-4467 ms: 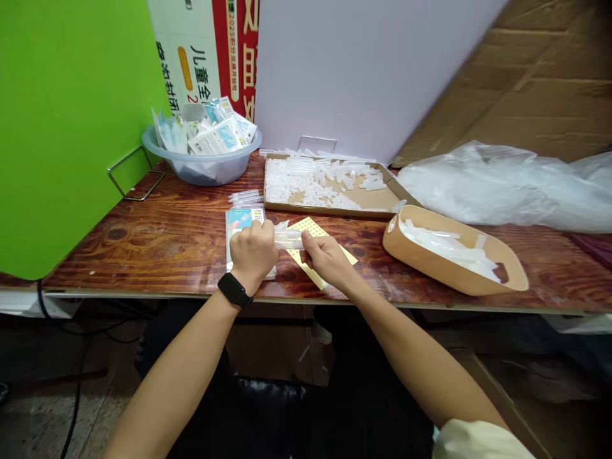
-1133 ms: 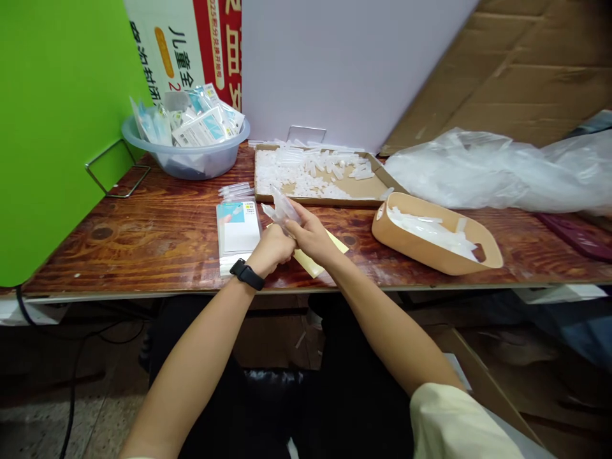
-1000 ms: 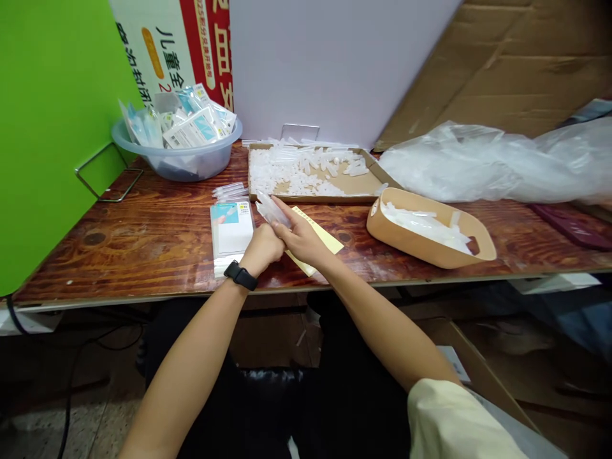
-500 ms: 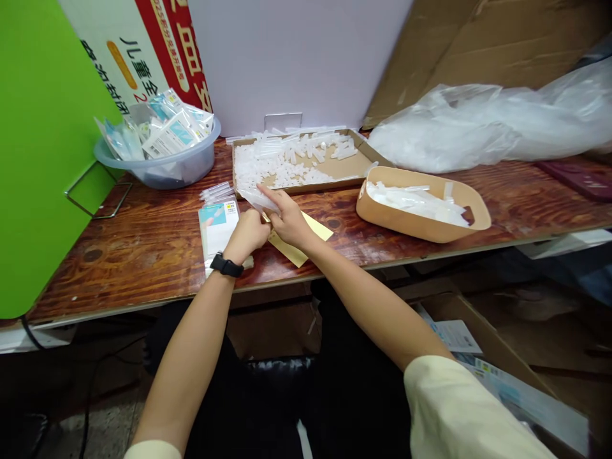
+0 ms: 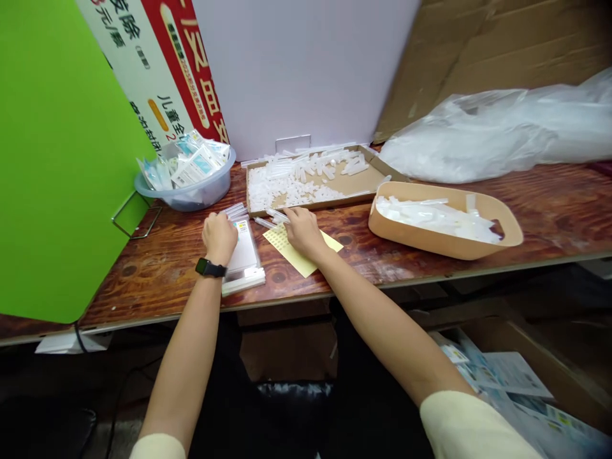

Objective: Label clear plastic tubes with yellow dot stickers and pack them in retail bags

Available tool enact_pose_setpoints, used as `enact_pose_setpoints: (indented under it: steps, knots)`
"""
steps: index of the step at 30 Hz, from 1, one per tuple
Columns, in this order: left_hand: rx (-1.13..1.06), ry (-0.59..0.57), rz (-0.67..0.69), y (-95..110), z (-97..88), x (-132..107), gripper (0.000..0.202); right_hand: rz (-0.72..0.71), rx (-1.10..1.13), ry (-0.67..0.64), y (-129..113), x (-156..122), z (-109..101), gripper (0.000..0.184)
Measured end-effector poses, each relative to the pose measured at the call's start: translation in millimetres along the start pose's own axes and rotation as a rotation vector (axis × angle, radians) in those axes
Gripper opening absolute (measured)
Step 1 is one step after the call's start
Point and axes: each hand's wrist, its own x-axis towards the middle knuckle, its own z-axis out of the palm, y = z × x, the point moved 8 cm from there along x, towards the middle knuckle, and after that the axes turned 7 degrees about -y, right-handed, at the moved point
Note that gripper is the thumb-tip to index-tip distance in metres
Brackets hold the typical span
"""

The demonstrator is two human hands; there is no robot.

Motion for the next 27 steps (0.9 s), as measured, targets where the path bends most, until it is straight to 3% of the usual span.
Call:
enact_pose_setpoints:
  steps: [2,5,9,12,14,18,22,25,27]
  knots:
    - [0.070,-0.021,0.099,4,4.6,22,0.037,0.039,0.026,0.030,2,0,-8,0.039]
    - [0.100,-0.145,0.246,14,20.6,51,0.029,0.119,0.071,0.021,7,0,-12,0.030]
    - [0.129,-0.277,0.336,21,40.1,71,0.019,0.220,0.106,-0.003,14,1,-10,0.023]
    - [0.138,-0.294,0.354,19,41.4,77,0.014,0.264,0.149,0.011,17,0,-11,0.021]
    - [0.129,-0.245,0.367,17,31.6,77,0.013,0.280,0.224,0.044,18,-2,-16,0.022]
    - [0.017,-0.037,0.441,18,-5.3,55,0.020,0.208,0.406,0.086,13,-5,-24,0.030]
    - [-0.303,0.161,0.750,37,-41.4,0,0.021,-0.001,0.441,0.097,-9,-9,-29,0.020]
    - [-0.190,0.214,0.978,61,-43.9,-39,0.014,-0.129,0.561,0.083,-23,-15,-32,0.021]
    - [-0.105,0.224,1.049,72,-37.5,-54,0.015,-0.149,0.721,0.074,-26,-20,-34,0.024]
